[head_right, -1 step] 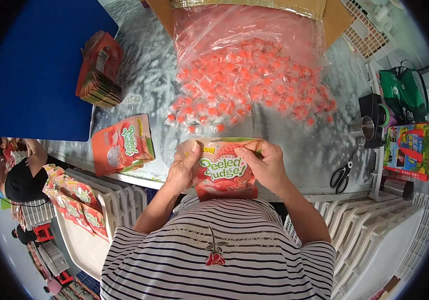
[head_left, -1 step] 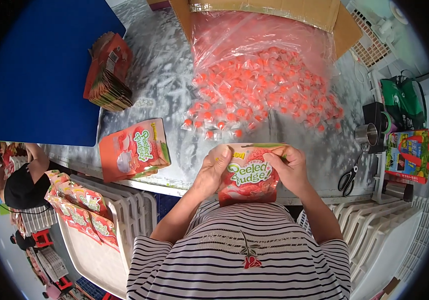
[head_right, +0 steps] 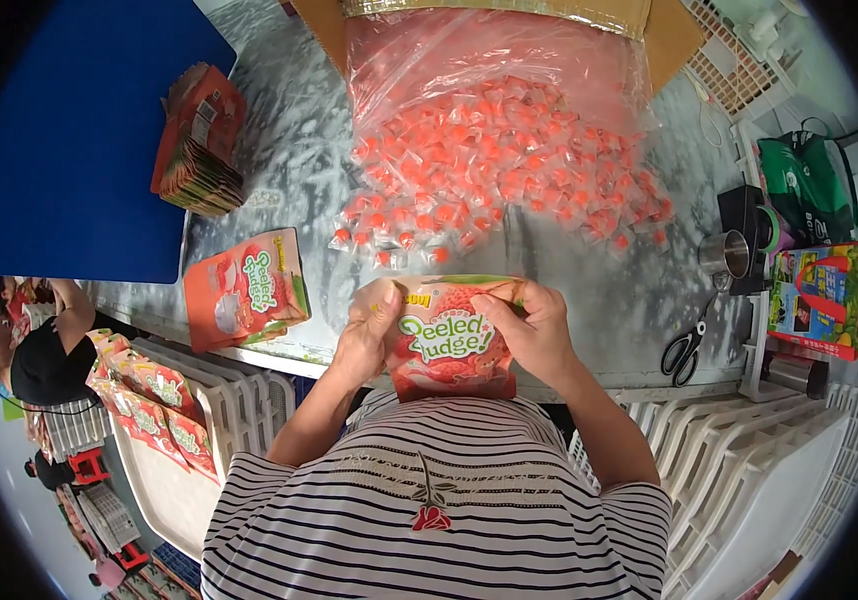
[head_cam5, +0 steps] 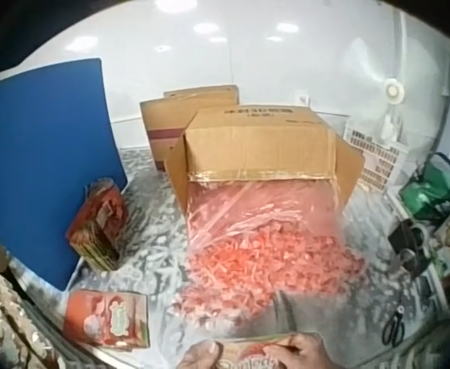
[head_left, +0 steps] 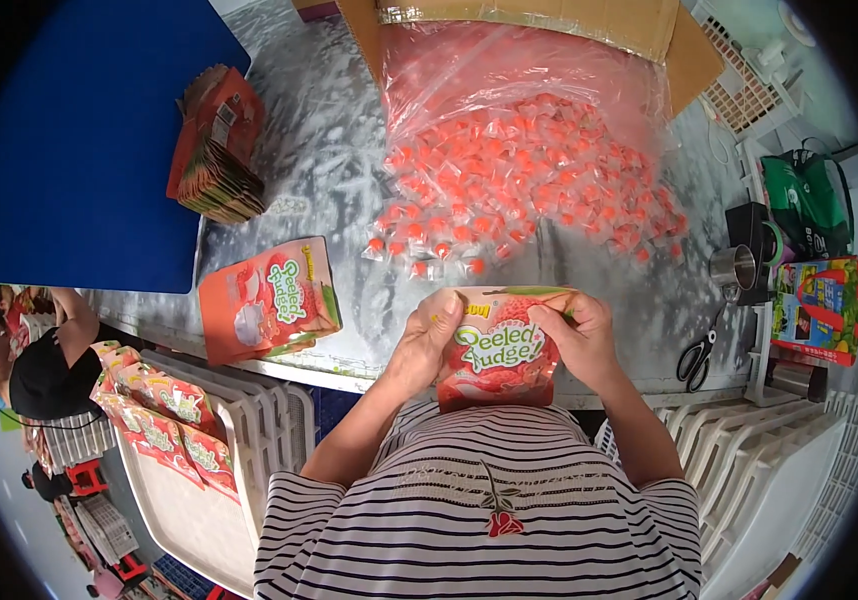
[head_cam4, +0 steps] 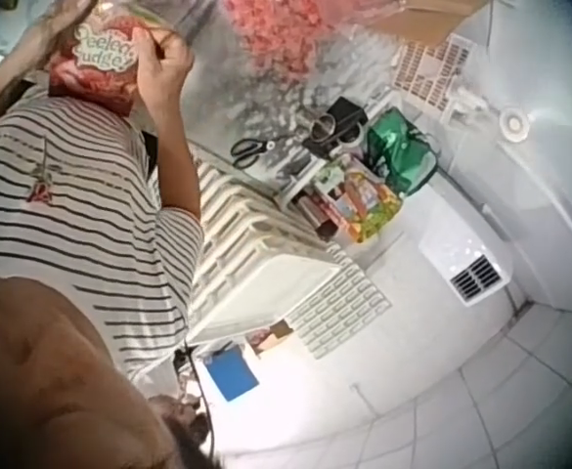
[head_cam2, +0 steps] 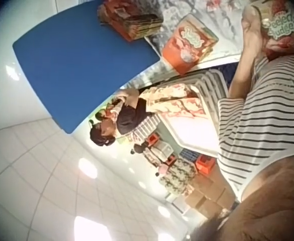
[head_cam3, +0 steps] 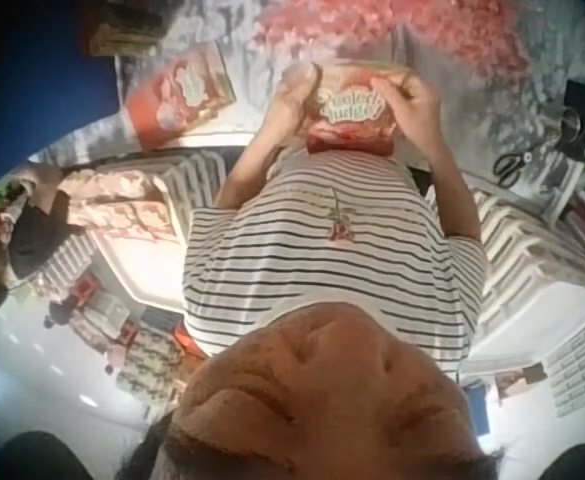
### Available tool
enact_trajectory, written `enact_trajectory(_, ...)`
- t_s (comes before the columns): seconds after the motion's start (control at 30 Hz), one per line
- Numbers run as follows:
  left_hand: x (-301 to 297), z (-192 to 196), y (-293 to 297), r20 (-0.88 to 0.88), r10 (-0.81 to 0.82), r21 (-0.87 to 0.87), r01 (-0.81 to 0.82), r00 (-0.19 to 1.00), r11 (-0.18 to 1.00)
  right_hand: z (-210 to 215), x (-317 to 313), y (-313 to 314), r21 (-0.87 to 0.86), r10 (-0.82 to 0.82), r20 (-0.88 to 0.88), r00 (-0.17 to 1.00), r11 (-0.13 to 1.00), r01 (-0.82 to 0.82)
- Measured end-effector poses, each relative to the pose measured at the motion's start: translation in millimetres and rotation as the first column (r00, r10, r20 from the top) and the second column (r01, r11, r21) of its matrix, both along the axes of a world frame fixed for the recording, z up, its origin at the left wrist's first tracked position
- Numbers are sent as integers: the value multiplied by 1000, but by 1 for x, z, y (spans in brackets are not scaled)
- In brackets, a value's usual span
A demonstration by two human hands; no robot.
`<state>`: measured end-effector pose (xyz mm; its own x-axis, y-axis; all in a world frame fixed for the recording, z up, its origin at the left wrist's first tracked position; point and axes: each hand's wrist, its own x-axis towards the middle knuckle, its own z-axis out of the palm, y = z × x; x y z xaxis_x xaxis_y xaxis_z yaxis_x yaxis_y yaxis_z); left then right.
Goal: Packaging small candies into individual plastic bags at a factory station.
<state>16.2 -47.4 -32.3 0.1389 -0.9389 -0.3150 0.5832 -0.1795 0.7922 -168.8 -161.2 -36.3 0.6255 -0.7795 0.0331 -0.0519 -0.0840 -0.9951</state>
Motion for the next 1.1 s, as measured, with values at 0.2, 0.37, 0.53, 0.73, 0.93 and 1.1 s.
enact_trajectory(0.2,-3,-8,-1,379,-28,14,25,925,1000,-2,-2,0,-21,-77,15,997,997,78)
enact_trajectory(0.37,-8,-11,1,430,79,-46,-66,899,997,1,-3,2,20,-75,-16,997,997,75)
enact_trajectory(0.53,-13,-10,1,369,126,-82,-102,921,991,6,6,6,269,37,81,996,961,-58)
enact_trajectory(0.73,-17,0,-3,348,95,-55,-81,933,995,5,9,10,275,33,28,999,961,-39)
enact_trajectory(0.93,-19,-10,-1,272,170,-91,-151,947,984,-3,10,13,222,50,39,998,973,-58)
enact_trajectory(1.1,-9,-20,6,399,101,25,-121,911,992,-3,3,9,340,58,-51,997,940,-38)
